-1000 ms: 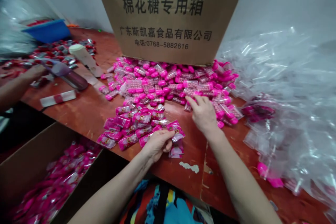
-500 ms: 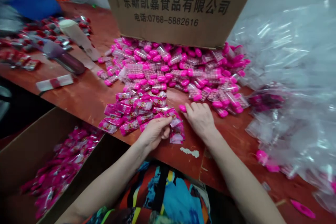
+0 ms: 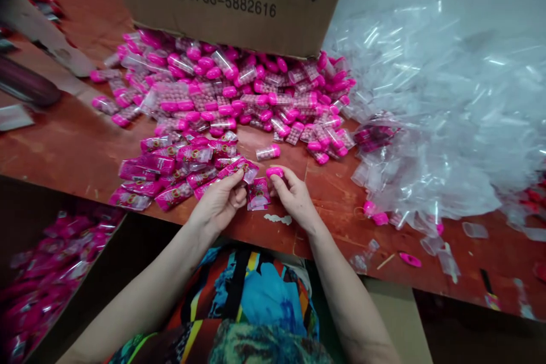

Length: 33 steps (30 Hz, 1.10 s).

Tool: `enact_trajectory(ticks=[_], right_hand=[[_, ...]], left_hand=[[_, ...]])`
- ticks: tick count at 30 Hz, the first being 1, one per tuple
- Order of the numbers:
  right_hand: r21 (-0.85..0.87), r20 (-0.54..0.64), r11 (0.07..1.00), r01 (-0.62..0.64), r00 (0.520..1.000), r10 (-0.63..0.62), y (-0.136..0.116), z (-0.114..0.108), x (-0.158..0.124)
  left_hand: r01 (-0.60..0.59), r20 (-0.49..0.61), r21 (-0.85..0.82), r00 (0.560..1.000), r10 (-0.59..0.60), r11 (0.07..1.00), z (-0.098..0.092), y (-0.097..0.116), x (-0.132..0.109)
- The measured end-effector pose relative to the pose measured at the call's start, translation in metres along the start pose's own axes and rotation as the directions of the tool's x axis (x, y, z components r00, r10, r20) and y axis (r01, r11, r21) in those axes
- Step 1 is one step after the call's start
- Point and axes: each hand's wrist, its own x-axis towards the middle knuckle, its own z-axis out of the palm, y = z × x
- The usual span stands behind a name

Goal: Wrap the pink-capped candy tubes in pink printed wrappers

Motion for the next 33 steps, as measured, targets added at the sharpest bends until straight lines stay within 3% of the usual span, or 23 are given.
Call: enact_trajectory(ticks=[3, 8, 11, 15, 18, 22, 30, 33], right_hand=[[0.310, 0.027, 0.933, -0.183, 0.983, 0.184, -0.012, 0.007, -0.015], [0.637, 0.078, 0.720, -0.275, 0.952, 0.295, -0.019, 0.019, -0.031], [0.580, -0.069, 0.794, -0.184, 0.959, 0.274, -0.017, 0.027, -0.038], [0.351, -0.259, 0.935, -0.050, 0.954, 0.148, -0.014, 0.038, -0.043], [0.231, -0.327, 0.973, -0.026, 0.939, 0.103, -0.012, 0.045, -0.044], [0.139, -0.402, 0.990, 0.030, 0.915, 0.029, -0.006, 0.051, -0.047], [0.105, -0.254, 0.994, 0.005, 0.967, 0.022, 0.000, 0.054, -0.056], [0.223, -0.174, 0.975, -0.013, 0.983, 0.053, -0.004, 0.050, -0.059]], left_hand=[[0.046, -0.034, -0.043, 0.998, -0.047, 0.998, 0.007, -0.003, -0.001], [0.076, -0.046, -0.089, 0.996, -0.080, 0.993, 0.007, -0.007, -0.003], [0.085, -0.037, -0.106, 0.995, -0.089, 0.991, 0.006, -0.009, -0.004], [0.091, -0.020, -0.083, 0.995, -0.093, 0.992, 0.006, -0.010, -0.006], [0.060, -0.011, -0.043, 0.998, -0.060, 0.997, 0.005, -0.013, -0.008], [-0.003, 0.077, 0.069, 0.997, -0.003, 0.998, 0.001, -0.018, -0.011], [0.019, 0.239, 0.233, 0.968, -0.076, 0.972, -0.006, -0.024, -0.007], [0.007, 0.231, 0.222, 0.971, -0.059, 0.975, -0.007, -0.019, -0.005]])
